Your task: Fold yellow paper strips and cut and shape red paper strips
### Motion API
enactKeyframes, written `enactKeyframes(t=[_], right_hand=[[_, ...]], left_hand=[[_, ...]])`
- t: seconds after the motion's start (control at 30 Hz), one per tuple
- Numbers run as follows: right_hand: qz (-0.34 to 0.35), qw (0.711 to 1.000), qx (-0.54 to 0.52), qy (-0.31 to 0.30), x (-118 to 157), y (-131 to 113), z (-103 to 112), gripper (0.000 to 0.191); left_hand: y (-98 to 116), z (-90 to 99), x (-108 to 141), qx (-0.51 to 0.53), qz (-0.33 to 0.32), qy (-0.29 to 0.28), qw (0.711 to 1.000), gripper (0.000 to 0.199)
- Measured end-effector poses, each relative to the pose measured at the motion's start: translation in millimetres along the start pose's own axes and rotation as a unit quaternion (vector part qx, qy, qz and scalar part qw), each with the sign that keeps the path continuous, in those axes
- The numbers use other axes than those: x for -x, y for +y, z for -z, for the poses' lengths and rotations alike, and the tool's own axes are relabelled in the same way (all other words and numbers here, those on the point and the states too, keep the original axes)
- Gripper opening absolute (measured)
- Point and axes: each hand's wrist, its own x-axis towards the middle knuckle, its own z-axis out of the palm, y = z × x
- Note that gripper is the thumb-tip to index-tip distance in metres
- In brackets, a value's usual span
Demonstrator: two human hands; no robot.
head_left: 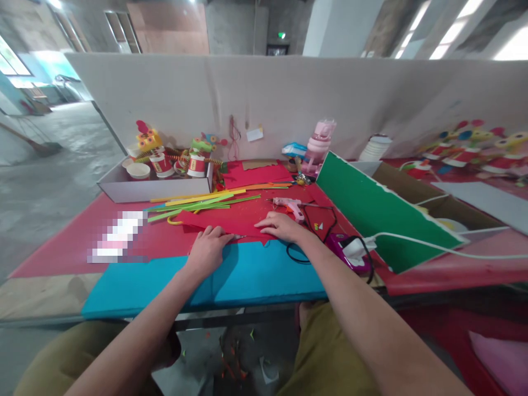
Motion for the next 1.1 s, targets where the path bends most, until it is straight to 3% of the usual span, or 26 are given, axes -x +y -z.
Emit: enactKeyframes(t=[1.1], right_hand=[[-0.001,1.0,-0.024,-0.017,-1,7,0,0.03]], left_hand=[[28,-6.4,-6,0.024,-0.006,0.001,1.0,0.049]])
